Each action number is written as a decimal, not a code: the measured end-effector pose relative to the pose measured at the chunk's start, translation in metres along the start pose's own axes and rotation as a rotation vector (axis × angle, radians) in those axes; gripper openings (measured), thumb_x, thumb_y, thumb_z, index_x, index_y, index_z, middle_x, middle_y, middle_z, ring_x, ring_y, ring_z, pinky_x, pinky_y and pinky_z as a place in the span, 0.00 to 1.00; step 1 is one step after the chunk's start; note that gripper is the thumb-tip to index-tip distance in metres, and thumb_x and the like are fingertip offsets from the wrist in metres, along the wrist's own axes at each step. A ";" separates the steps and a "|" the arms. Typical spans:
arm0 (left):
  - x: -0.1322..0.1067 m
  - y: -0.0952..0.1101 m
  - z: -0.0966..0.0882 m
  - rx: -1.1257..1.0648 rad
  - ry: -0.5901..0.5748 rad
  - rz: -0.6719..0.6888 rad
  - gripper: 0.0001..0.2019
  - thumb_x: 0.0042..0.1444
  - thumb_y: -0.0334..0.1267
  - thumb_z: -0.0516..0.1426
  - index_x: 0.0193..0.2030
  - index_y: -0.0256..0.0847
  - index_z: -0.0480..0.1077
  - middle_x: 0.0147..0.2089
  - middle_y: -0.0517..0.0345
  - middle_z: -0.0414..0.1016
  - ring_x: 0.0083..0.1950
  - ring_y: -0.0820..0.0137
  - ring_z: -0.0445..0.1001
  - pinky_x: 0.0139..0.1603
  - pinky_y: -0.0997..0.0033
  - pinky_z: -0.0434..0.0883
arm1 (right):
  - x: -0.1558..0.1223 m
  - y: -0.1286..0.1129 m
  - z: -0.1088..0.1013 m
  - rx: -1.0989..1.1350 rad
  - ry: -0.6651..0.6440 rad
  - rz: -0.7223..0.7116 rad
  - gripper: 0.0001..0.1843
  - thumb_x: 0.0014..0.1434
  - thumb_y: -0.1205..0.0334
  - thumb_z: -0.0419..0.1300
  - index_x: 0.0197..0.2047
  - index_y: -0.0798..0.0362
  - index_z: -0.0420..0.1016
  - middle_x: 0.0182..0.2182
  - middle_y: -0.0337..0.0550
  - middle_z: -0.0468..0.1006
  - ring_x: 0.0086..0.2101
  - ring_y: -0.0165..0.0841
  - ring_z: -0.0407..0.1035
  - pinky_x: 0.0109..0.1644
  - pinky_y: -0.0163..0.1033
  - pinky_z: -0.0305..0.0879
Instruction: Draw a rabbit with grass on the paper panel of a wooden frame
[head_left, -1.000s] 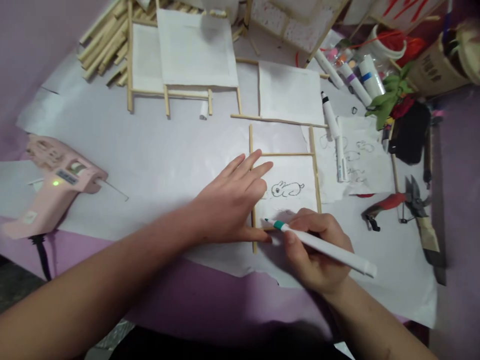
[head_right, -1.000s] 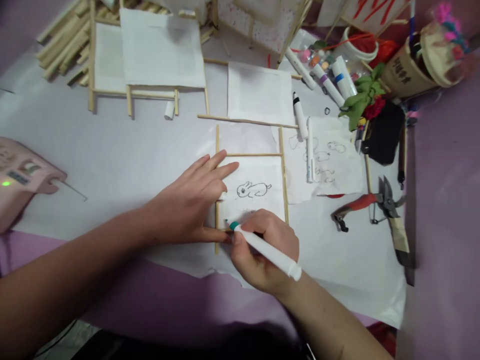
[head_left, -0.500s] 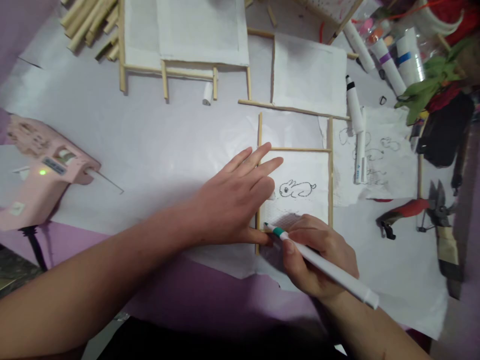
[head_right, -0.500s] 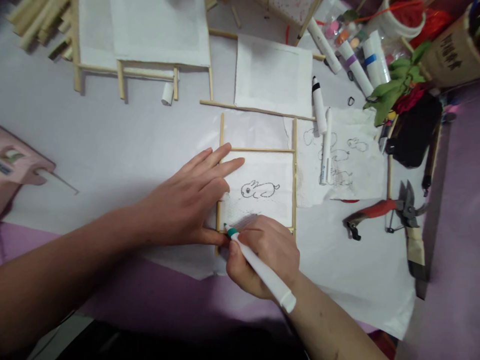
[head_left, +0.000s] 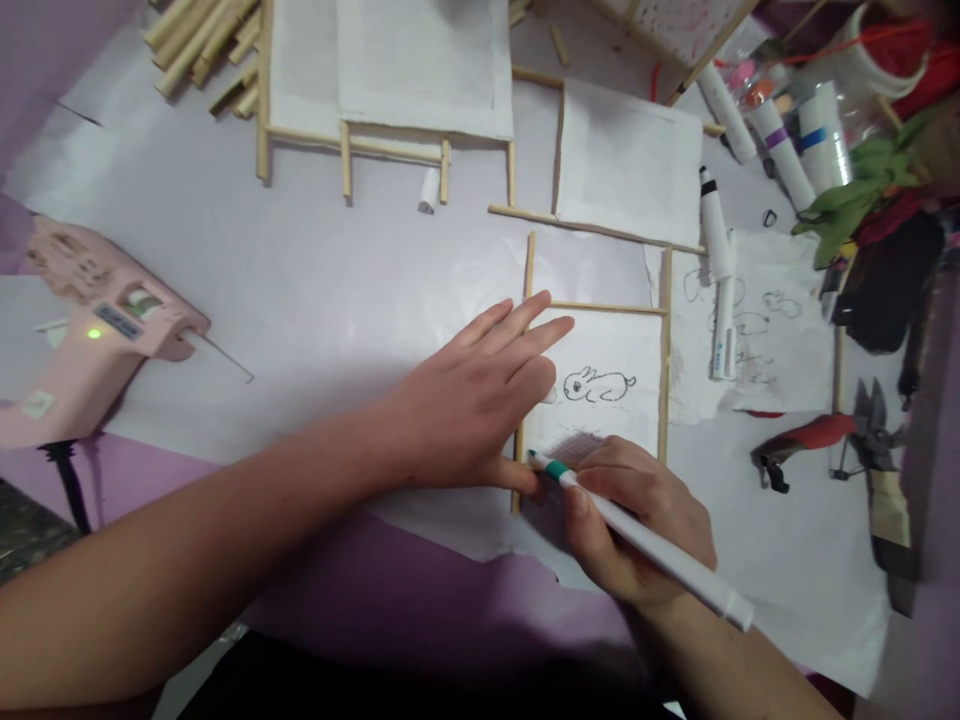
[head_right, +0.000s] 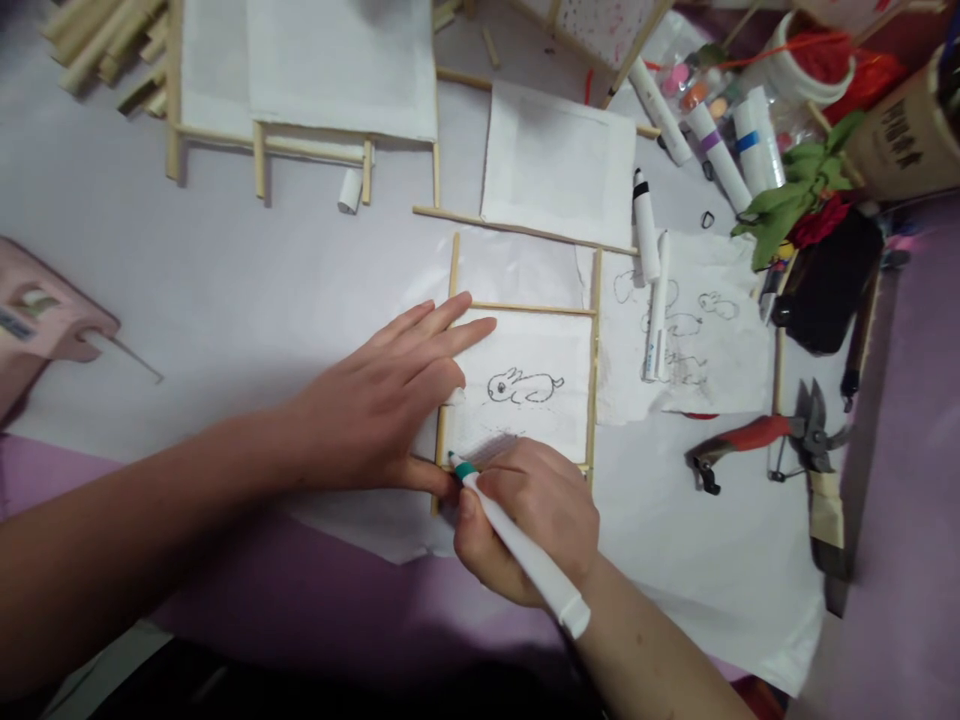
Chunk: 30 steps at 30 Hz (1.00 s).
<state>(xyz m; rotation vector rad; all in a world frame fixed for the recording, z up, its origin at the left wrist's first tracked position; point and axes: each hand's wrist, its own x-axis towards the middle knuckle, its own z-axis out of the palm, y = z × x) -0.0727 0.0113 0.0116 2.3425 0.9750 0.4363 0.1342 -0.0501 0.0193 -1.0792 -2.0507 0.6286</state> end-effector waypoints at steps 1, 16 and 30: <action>0.000 0.000 0.001 0.002 0.005 0.005 0.29 0.43 0.56 0.73 0.41 0.44 0.65 0.75 0.41 0.54 0.79 0.43 0.40 0.76 0.30 0.46 | 0.000 0.000 0.000 -0.011 -0.008 -0.002 0.10 0.57 0.72 0.61 0.41 0.49 0.71 0.25 0.39 0.77 0.24 0.34 0.72 0.28 0.41 0.71; 0.000 -0.004 0.003 0.050 0.076 0.087 0.31 0.40 0.55 0.73 0.41 0.41 0.64 0.71 0.28 0.60 0.77 0.37 0.46 0.73 0.32 0.54 | 0.003 -0.004 0.002 -0.025 0.043 -0.055 0.08 0.58 0.73 0.62 0.40 0.53 0.74 0.25 0.40 0.78 0.24 0.31 0.71 0.27 0.38 0.69; 0.000 -0.003 0.002 0.047 0.072 0.084 0.31 0.41 0.53 0.74 0.42 0.39 0.65 0.71 0.28 0.60 0.77 0.36 0.46 0.74 0.31 0.53 | 0.005 -0.005 0.002 -0.079 0.055 -0.073 0.05 0.59 0.73 0.62 0.38 0.55 0.75 0.24 0.39 0.78 0.23 0.29 0.69 0.26 0.35 0.66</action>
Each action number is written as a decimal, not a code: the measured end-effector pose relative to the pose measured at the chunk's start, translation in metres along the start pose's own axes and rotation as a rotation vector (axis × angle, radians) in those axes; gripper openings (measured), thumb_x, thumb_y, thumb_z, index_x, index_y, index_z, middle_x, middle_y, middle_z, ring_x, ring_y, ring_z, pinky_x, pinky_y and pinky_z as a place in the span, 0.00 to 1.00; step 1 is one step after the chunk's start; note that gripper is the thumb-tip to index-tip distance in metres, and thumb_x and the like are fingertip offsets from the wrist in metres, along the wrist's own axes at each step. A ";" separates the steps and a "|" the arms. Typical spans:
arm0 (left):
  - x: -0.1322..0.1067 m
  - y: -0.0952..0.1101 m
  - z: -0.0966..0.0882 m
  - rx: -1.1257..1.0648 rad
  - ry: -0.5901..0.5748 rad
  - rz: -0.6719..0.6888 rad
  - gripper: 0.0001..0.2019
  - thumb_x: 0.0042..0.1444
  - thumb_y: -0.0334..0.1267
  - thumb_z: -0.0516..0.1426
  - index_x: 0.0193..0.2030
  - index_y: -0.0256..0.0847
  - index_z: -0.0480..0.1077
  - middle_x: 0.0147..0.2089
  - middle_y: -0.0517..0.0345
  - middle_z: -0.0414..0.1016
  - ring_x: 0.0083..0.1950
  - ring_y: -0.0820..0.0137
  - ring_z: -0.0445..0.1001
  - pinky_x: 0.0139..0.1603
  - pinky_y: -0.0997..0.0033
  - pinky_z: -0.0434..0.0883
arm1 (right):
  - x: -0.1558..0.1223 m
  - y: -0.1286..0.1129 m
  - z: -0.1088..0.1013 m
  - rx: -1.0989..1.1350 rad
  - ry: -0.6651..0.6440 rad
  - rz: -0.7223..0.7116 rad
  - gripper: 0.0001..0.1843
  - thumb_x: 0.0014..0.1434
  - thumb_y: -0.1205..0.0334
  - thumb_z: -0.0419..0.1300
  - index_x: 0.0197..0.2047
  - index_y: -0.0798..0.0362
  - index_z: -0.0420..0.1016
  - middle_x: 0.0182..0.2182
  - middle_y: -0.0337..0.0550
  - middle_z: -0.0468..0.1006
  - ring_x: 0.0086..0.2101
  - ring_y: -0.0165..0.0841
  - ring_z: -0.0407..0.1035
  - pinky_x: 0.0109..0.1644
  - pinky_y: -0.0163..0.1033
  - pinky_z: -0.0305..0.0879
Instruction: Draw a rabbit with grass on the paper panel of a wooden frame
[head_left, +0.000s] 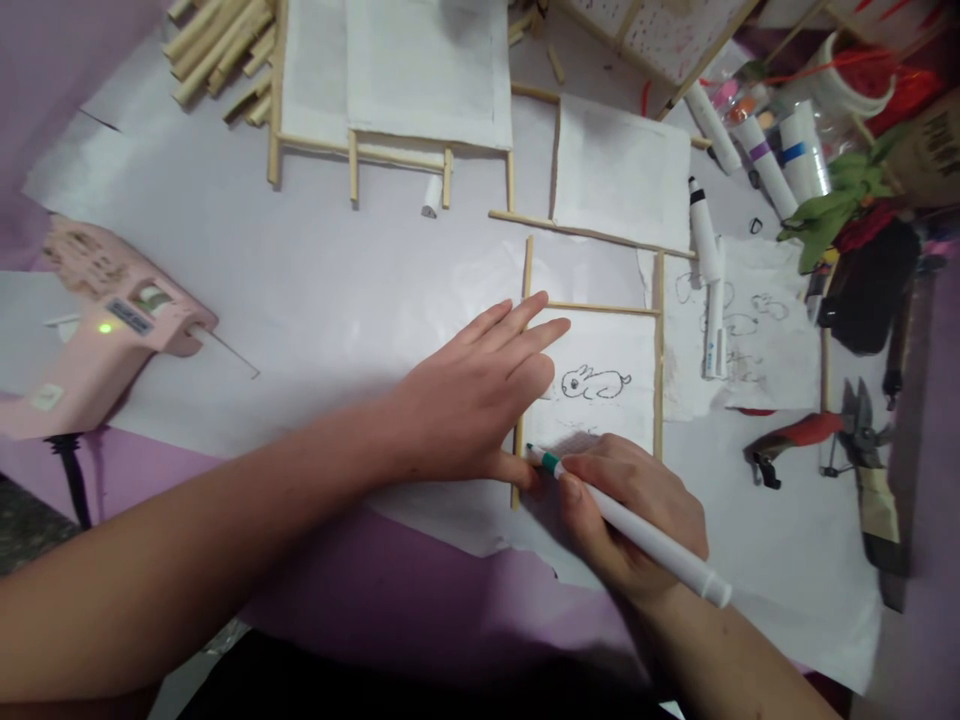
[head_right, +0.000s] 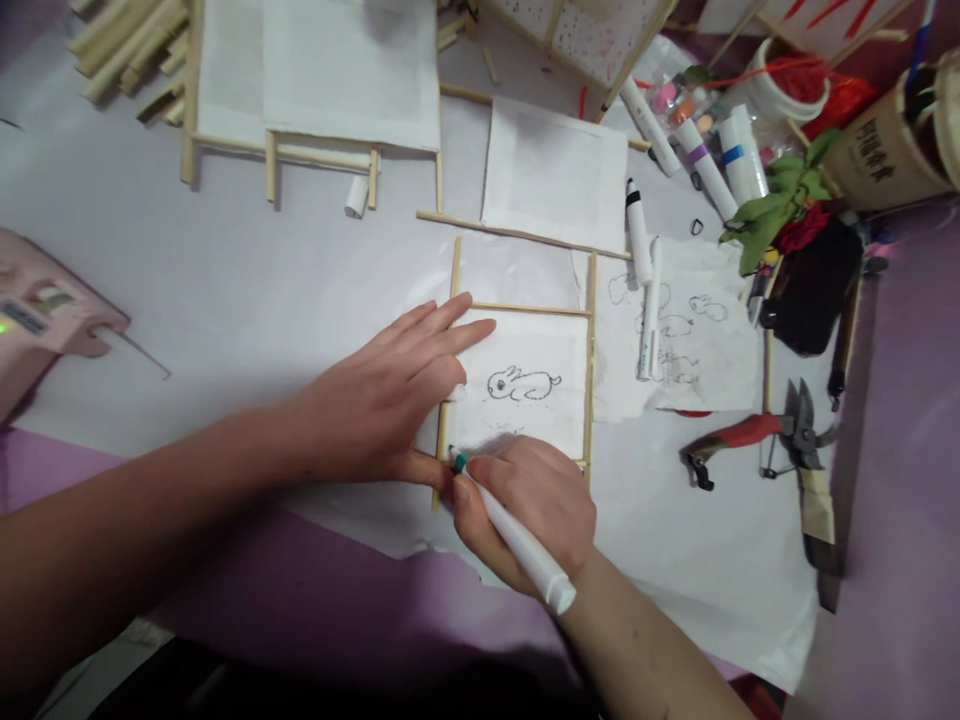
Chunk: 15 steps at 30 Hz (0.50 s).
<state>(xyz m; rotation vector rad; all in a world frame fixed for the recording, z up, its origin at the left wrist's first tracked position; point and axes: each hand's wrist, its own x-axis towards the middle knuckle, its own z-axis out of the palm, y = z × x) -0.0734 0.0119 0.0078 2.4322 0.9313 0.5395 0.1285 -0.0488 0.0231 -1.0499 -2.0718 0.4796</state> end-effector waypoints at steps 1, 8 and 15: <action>0.000 0.000 0.000 0.006 -0.001 0.000 0.31 0.40 0.54 0.74 0.42 0.39 0.65 0.71 0.28 0.60 0.77 0.36 0.46 0.73 0.31 0.54 | 0.000 0.000 0.000 0.005 0.002 0.003 0.05 0.59 0.74 0.63 0.38 0.56 0.75 0.24 0.40 0.78 0.23 0.28 0.69 0.26 0.35 0.66; 0.000 0.000 0.000 0.001 0.008 0.004 0.30 0.42 0.54 0.73 0.42 0.39 0.66 0.71 0.29 0.60 0.77 0.37 0.46 0.73 0.31 0.54 | 0.002 -0.001 -0.001 0.082 -0.012 0.046 0.05 0.58 0.75 0.61 0.34 0.56 0.74 0.23 0.40 0.77 0.23 0.28 0.70 0.26 0.35 0.67; 0.000 -0.001 0.000 0.006 0.005 0.010 0.31 0.40 0.56 0.74 0.41 0.40 0.65 0.71 0.29 0.60 0.77 0.37 0.46 0.73 0.31 0.54 | 0.000 -0.001 -0.002 0.043 -0.023 0.077 0.05 0.59 0.73 0.61 0.34 0.54 0.75 0.24 0.39 0.78 0.23 0.29 0.71 0.27 0.36 0.69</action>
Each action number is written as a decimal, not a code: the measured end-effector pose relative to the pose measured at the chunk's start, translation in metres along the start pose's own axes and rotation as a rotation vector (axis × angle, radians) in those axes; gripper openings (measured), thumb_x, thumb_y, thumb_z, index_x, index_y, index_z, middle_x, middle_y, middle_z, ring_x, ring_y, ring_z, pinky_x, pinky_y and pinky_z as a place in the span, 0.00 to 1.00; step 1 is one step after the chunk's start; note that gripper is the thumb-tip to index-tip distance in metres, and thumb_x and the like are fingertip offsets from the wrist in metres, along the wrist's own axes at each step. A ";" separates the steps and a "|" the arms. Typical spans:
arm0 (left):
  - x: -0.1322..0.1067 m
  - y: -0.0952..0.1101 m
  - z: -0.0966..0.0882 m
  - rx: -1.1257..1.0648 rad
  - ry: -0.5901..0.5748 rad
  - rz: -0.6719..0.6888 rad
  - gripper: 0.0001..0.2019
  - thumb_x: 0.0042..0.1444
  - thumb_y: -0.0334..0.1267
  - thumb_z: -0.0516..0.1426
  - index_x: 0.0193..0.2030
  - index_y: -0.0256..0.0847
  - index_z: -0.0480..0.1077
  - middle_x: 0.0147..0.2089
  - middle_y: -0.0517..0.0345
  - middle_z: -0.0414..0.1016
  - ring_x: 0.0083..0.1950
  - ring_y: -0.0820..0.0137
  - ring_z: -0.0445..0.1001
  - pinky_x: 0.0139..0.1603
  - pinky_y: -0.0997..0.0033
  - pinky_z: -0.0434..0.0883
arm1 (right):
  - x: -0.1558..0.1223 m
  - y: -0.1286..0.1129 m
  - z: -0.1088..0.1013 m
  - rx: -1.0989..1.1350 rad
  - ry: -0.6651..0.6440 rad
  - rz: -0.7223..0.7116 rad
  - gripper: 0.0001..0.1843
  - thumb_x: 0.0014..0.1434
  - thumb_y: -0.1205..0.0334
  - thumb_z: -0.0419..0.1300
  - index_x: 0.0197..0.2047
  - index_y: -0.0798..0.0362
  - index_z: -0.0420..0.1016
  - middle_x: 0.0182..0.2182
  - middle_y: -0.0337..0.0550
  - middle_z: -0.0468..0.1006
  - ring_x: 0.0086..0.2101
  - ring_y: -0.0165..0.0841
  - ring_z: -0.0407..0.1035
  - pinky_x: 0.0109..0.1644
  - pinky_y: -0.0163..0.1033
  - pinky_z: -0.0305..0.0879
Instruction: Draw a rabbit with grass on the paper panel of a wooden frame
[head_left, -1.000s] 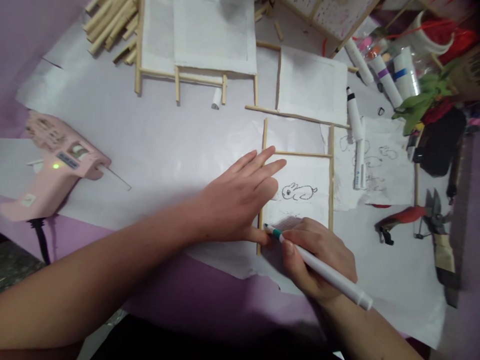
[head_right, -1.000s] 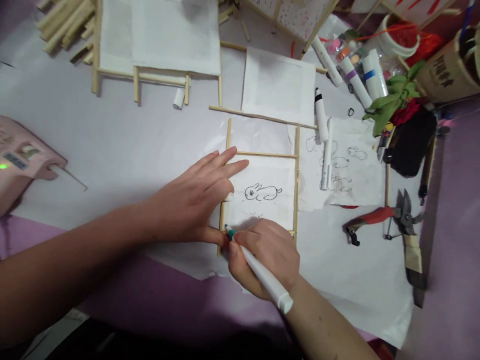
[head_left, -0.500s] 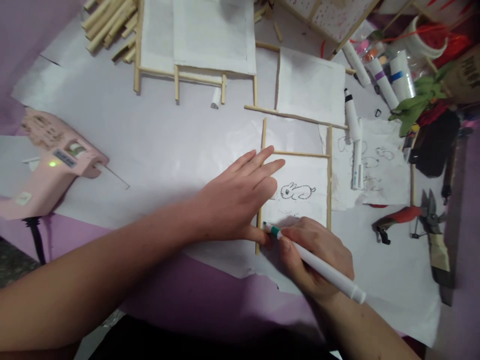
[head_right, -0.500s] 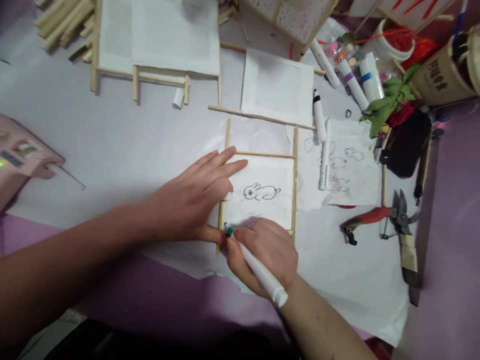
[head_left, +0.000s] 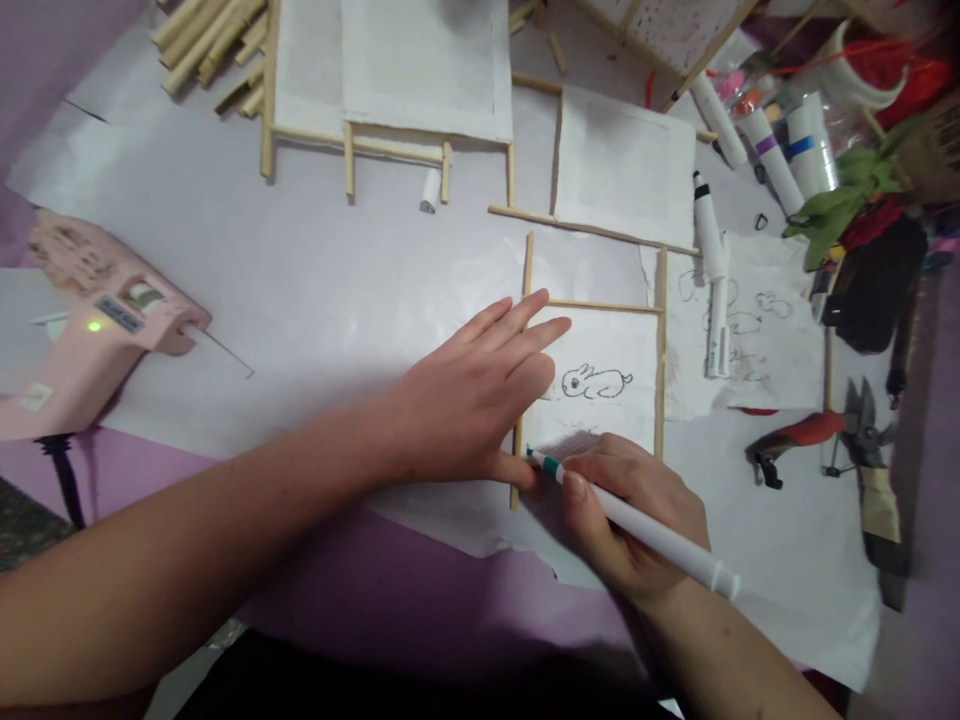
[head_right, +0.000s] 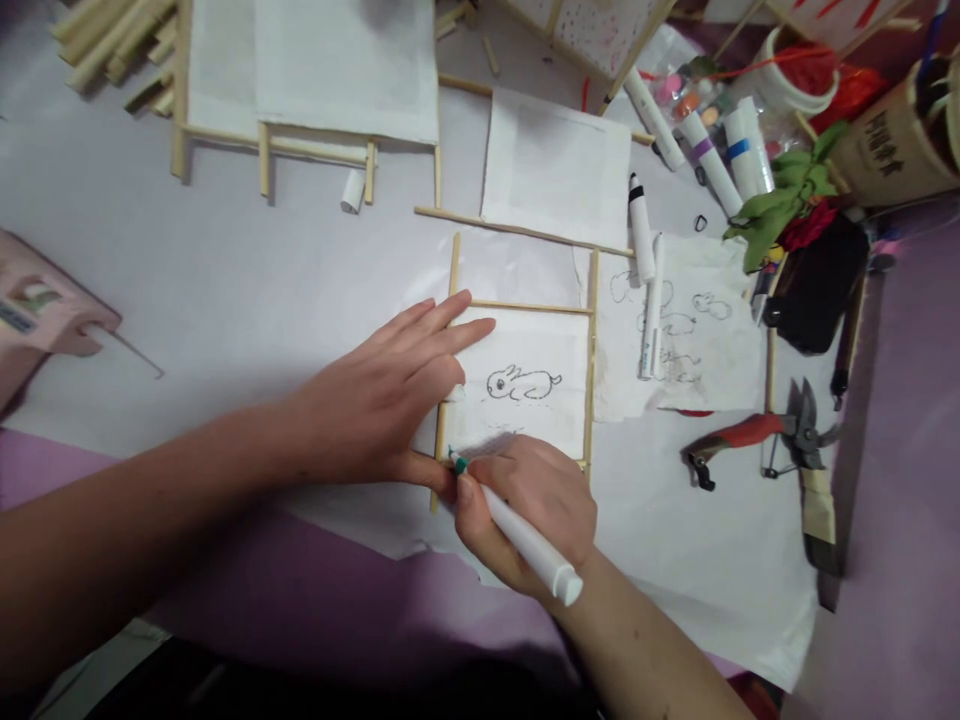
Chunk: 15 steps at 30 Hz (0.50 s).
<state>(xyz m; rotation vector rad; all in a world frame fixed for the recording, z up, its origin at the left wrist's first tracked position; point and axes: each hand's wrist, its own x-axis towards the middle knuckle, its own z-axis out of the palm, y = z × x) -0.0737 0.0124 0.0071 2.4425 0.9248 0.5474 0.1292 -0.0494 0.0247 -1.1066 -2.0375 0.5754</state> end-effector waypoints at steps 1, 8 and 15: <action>0.000 0.000 0.000 0.000 0.000 0.000 0.32 0.40 0.56 0.74 0.41 0.40 0.65 0.71 0.29 0.60 0.77 0.37 0.46 0.74 0.32 0.53 | -0.001 0.000 0.000 -0.014 0.008 0.002 0.05 0.59 0.72 0.61 0.35 0.54 0.75 0.24 0.38 0.78 0.23 0.29 0.71 0.27 0.36 0.69; -0.001 -0.001 0.001 -0.018 0.008 0.009 0.31 0.45 0.59 0.71 0.42 0.40 0.64 0.71 0.30 0.59 0.77 0.38 0.45 0.74 0.31 0.52 | -0.007 0.002 0.003 0.014 0.084 0.039 0.05 0.59 0.72 0.62 0.36 0.54 0.76 0.25 0.39 0.79 0.24 0.30 0.72 0.27 0.37 0.69; -0.001 -0.002 0.001 -0.015 0.002 0.007 0.32 0.43 0.63 0.70 0.41 0.41 0.65 0.72 0.29 0.59 0.77 0.38 0.44 0.73 0.30 0.53 | -0.005 0.000 0.001 0.022 0.070 0.056 0.08 0.59 0.73 0.60 0.38 0.52 0.77 0.25 0.38 0.80 0.25 0.32 0.73 0.28 0.39 0.70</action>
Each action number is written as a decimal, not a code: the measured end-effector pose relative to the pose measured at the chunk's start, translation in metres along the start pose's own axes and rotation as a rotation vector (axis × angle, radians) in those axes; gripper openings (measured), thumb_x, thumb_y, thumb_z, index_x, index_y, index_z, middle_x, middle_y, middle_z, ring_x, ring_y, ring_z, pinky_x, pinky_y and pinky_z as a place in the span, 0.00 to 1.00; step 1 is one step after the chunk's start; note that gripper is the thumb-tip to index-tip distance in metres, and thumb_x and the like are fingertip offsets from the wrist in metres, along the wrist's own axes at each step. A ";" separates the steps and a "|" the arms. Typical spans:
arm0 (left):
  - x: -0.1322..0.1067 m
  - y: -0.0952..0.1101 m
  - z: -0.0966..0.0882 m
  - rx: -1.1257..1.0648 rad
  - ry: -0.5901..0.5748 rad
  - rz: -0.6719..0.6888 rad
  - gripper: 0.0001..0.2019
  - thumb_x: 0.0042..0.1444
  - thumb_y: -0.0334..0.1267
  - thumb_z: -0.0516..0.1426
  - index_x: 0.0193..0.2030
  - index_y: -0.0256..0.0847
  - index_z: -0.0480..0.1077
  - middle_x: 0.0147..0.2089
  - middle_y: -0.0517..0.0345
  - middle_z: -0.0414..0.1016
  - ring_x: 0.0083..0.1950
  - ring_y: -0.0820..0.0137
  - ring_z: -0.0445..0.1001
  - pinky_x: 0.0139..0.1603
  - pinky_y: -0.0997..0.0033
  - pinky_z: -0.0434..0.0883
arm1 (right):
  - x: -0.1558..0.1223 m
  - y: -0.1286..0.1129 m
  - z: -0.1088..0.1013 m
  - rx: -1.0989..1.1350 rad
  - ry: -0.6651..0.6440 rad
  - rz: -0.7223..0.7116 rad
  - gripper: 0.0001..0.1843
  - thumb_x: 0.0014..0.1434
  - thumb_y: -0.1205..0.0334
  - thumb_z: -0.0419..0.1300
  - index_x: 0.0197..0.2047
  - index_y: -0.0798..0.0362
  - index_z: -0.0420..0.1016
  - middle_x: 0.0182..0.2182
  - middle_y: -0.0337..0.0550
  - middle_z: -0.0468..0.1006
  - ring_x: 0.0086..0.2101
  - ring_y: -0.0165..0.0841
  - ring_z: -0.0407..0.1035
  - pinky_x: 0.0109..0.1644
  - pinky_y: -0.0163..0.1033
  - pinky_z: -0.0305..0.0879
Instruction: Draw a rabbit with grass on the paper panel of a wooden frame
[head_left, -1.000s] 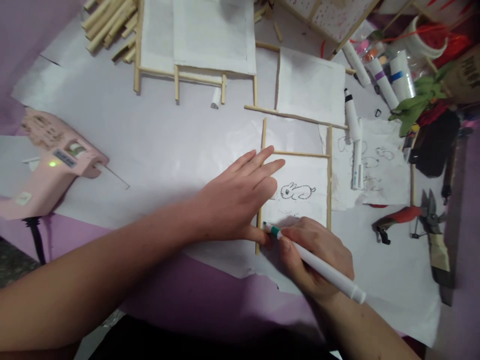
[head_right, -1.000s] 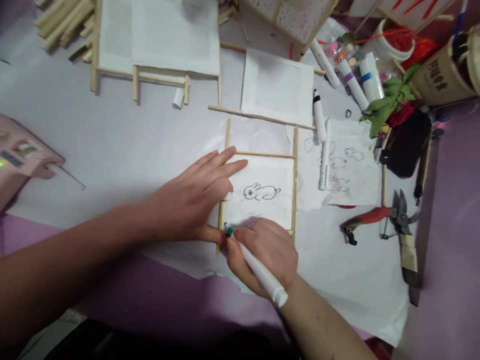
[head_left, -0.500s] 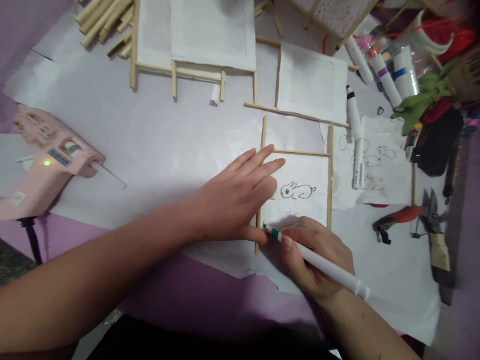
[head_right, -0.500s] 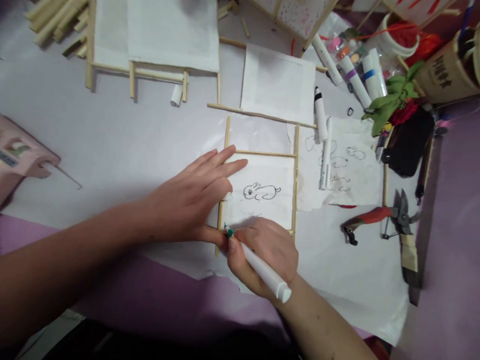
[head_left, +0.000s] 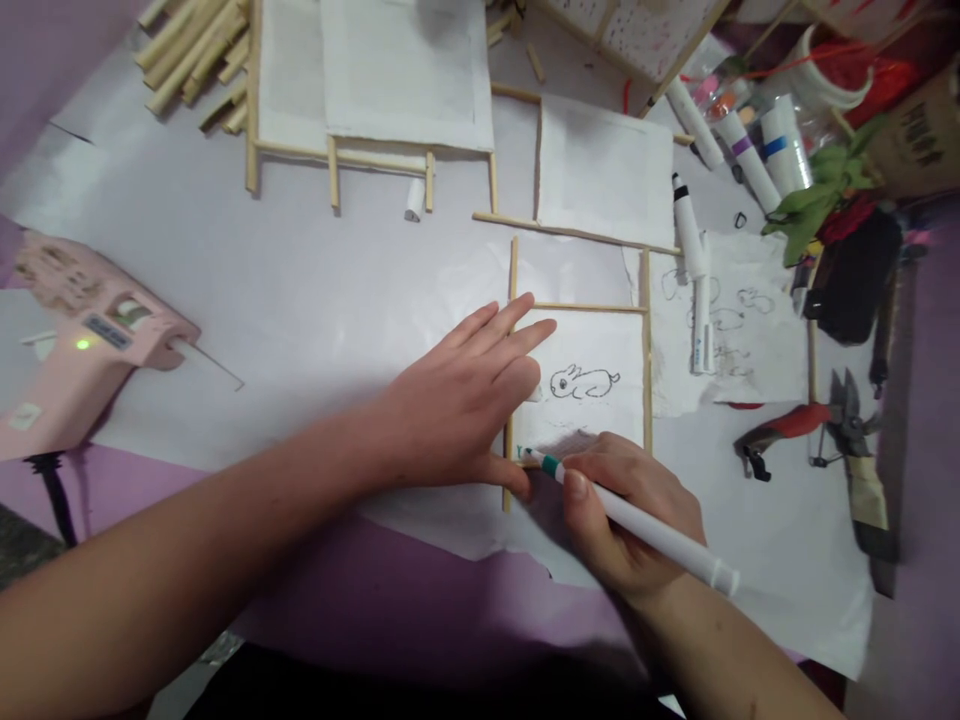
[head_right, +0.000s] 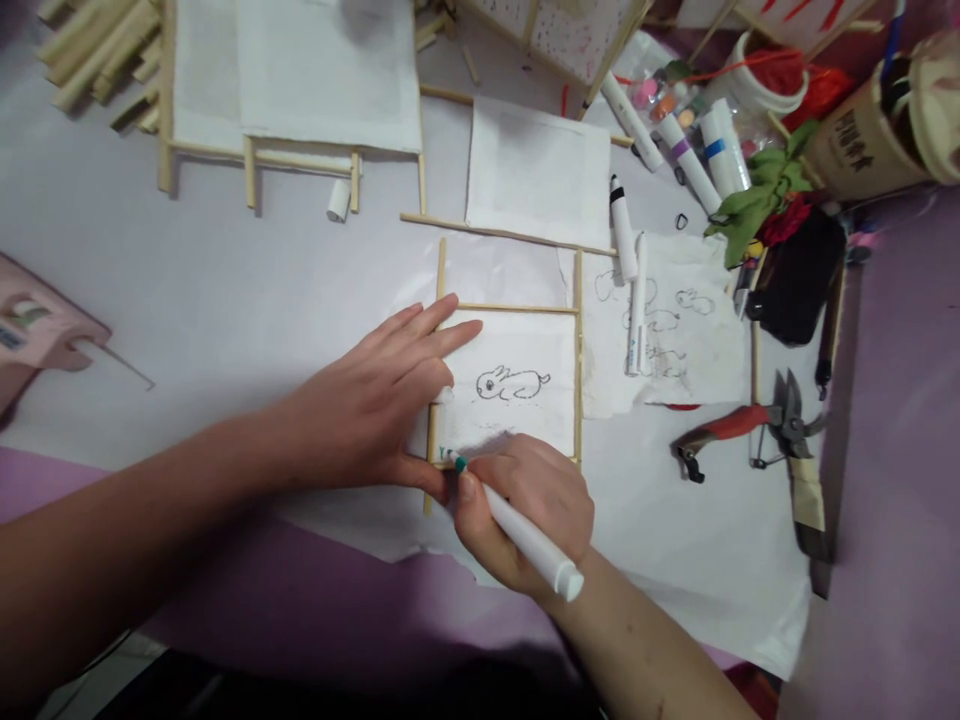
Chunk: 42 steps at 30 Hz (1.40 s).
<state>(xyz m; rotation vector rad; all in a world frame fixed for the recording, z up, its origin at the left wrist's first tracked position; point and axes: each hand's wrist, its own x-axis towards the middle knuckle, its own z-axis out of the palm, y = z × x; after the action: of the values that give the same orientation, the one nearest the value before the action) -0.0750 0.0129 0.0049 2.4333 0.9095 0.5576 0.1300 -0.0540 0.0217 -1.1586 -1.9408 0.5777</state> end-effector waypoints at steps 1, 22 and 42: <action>0.000 0.000 0.000 0.001 0.000 0.000 0.32 0.43 0.63 0.70 0.41 0.41 0.65 0.72 0.30 0.59 0.77 0.38 0.44 0.73 0.30 0.53 | 0.001 0.000 0.000 -0.011 -0.006 0.000 0.07 0.60 0.73 0.60 0.38 0.52 0.77 0.25 0.38 0.79 0.24 0.31 0.72 0.27 0.38 0.70; 0.000 0.000 0.000 0.019 -0.023 -0.016 0.32 0.43 0.63 0.70 0.41 0.42 0.63 0.72 0.29 0.58 0.78 0.39 0.43 0.74 0.32 0.53 | 0.002 0.001 0.000 -0.031 -0.002 -0.009 0.05 0.60 0.71 0.62 0.35 0.52 0.76 0.24 0.37 0.78 0.23 0.29 0.70 0.26 0.36 0.67; 0.000 -0.001 0.001 0.000 -0.011 -0.021 0.33 0.42 0.62 0.71 0.42 0.41 0.64 0.72 0.31 0.58 0.78 0.41 0.42 0.75 0.33 0.51 | 0.004 -0.002 0.000 -0.027 -0.020 0.020 0.07 0.61 0.71 0.59 0.33 0.52 0.76 0.23 0.37 0.78 0.23 0.30 0.72 0.27 0.36 0.69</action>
<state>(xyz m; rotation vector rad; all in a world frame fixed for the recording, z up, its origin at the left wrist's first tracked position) -0.0750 0.0132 0.0039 2.4218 0.9291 0.5363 0.1277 -0.0513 0.0246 -1.1945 -1.9612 0.5771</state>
